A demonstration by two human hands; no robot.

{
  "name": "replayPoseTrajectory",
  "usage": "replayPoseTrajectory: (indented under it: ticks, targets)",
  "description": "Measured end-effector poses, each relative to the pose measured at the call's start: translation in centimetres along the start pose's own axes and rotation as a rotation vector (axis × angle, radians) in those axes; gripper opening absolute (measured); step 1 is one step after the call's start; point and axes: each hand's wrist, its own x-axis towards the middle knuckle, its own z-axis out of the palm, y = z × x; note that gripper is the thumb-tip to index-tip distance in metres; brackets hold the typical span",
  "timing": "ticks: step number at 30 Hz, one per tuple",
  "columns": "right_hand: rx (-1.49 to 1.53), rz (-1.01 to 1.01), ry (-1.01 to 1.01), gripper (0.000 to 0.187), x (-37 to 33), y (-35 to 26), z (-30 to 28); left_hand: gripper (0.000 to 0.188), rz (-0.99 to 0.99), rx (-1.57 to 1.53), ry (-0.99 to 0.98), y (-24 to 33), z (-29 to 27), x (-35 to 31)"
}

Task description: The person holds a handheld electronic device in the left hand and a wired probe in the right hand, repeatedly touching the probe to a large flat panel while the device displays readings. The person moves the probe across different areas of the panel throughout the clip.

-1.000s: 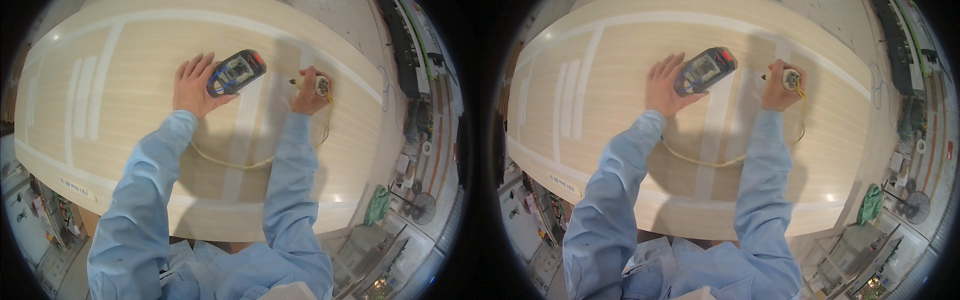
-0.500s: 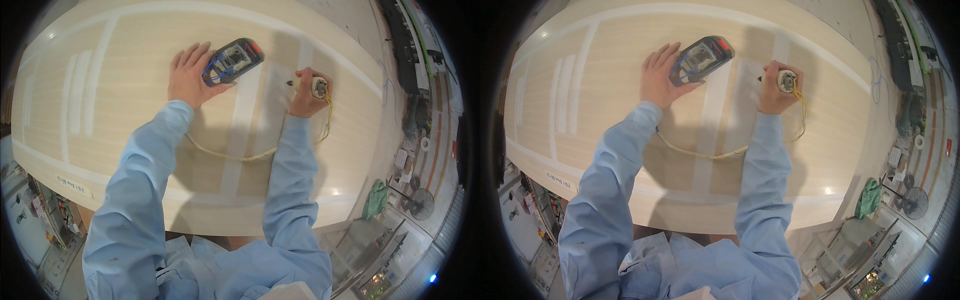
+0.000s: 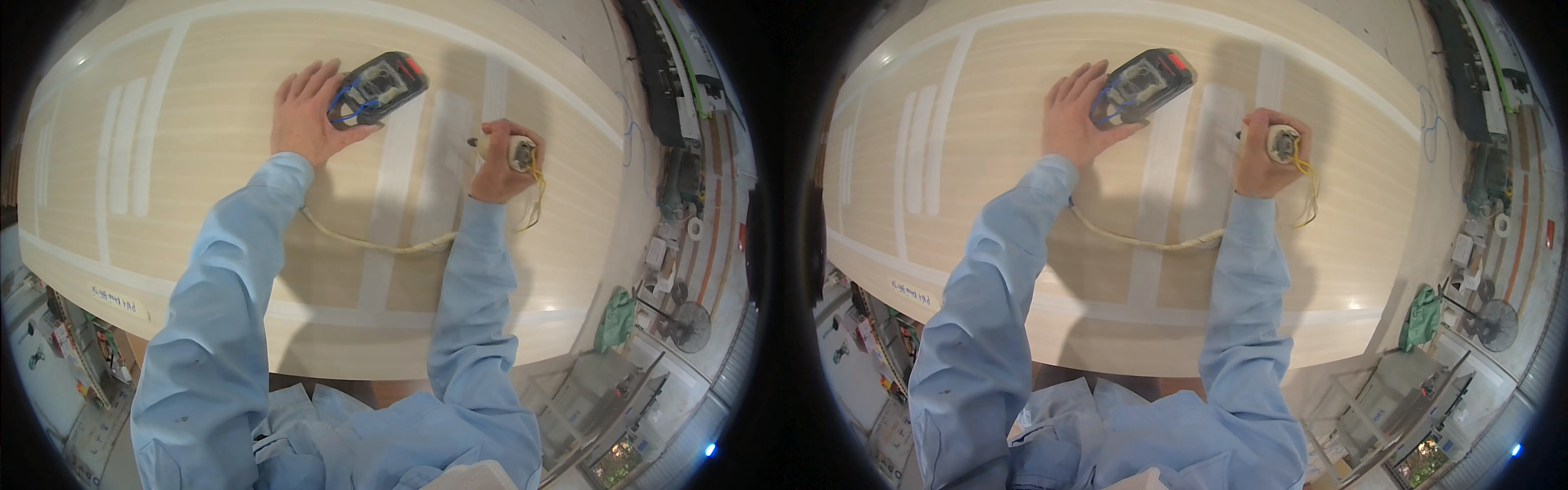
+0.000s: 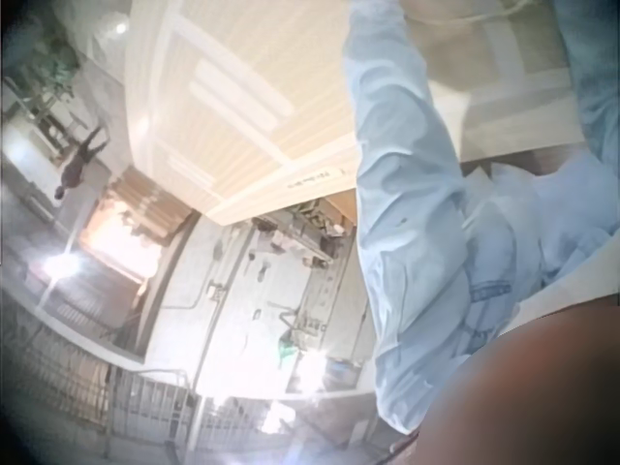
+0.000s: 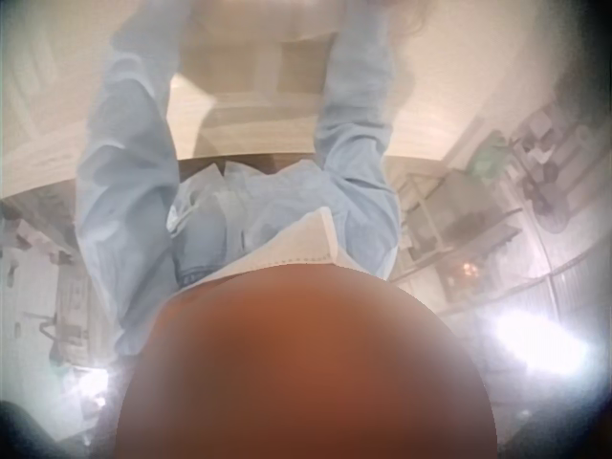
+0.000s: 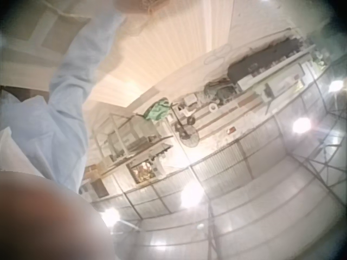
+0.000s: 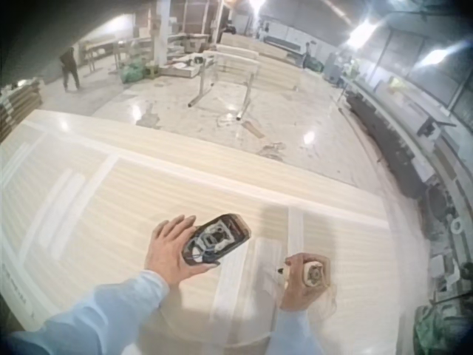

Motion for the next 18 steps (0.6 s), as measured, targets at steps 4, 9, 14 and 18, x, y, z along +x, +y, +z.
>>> replayPoseTrajectory:
  ticks: [4,9,14,18]
  targets:
    - [0.048,-0.085,-0.058,0.017,-1.1,-0.7,-1.0,0.082,0.008,0.047,-0.001,0.3,-0.1,-0.1]
    - [-0.026,-0.006,-0.028,0.017,-1.9,-1.0,-1.2,0.082,0.0,0.03,-0.021,0.3,-0.3,0.1]
    - [0.0,-0.002,-0.041,0.018,-2.7,-1.7,-2.1,0.083,-0.007,0.067,-0.013,0.2,0.0,0.0]
    - [-0.06,0.032,-0.056,0.018,-3.4,-1.8,-2.2,0.084,0.007,0.06,-0.008,-0.1,0.3,-0.2]
